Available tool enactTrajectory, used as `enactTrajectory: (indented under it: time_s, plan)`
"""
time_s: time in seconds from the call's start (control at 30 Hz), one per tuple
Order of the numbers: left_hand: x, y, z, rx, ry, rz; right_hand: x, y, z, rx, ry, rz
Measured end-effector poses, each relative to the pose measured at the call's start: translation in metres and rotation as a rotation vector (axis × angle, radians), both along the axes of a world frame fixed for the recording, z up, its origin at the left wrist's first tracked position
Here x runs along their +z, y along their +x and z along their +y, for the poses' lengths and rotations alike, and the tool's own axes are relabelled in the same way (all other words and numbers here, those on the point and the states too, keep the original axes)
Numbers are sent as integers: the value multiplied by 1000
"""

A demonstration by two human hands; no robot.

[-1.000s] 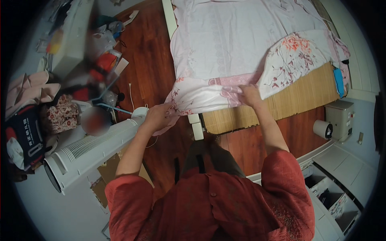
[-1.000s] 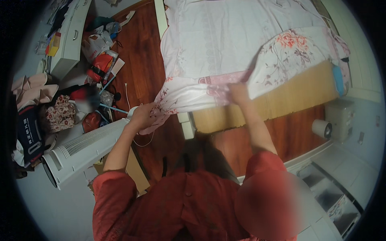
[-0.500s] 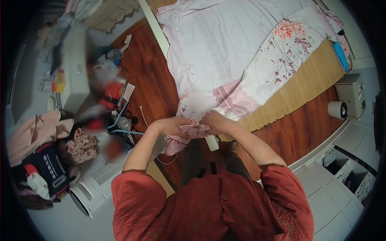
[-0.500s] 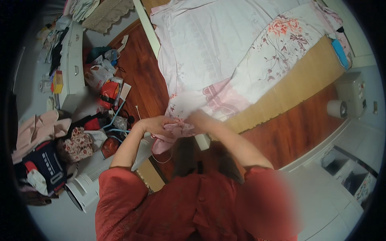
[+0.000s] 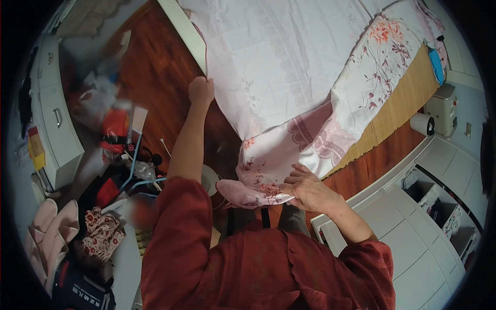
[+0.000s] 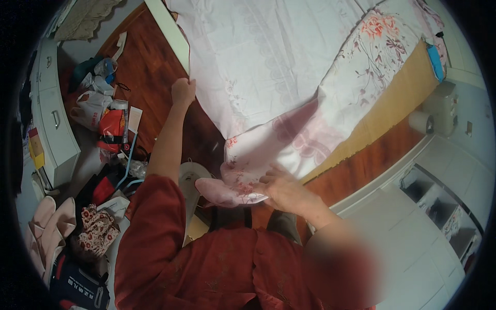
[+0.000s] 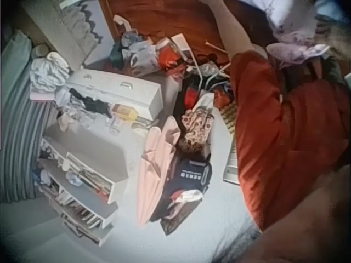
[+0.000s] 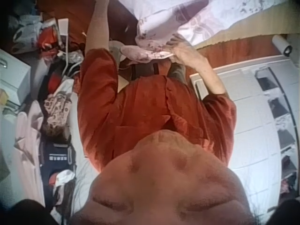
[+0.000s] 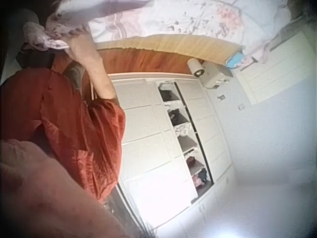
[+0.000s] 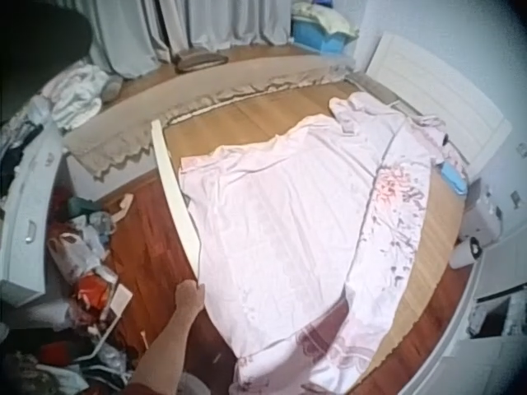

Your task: Folding a large floral bedsheet and a white garment on a bed.

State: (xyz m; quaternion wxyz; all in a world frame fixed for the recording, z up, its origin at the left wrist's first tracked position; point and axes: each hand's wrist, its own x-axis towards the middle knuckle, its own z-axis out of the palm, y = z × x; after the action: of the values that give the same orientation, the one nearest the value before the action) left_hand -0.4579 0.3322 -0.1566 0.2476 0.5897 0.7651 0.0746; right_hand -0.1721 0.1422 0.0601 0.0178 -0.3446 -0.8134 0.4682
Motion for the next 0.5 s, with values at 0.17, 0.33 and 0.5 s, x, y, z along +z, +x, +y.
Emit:
enactTrajectory:
  time_s: [0.17, 0.33, 0.5]
  plan:
    - [6, -56, -29, 155, 510, -284, -5, -8, 16, 43, -30, -66]
    - [15, -72, -61, 829, -144, -994, -12, -25, 47, 58, 19, -25]
    - [35, -43, -115, 416, -455, -1512, -12, -41, 90, 101, 87, 14]
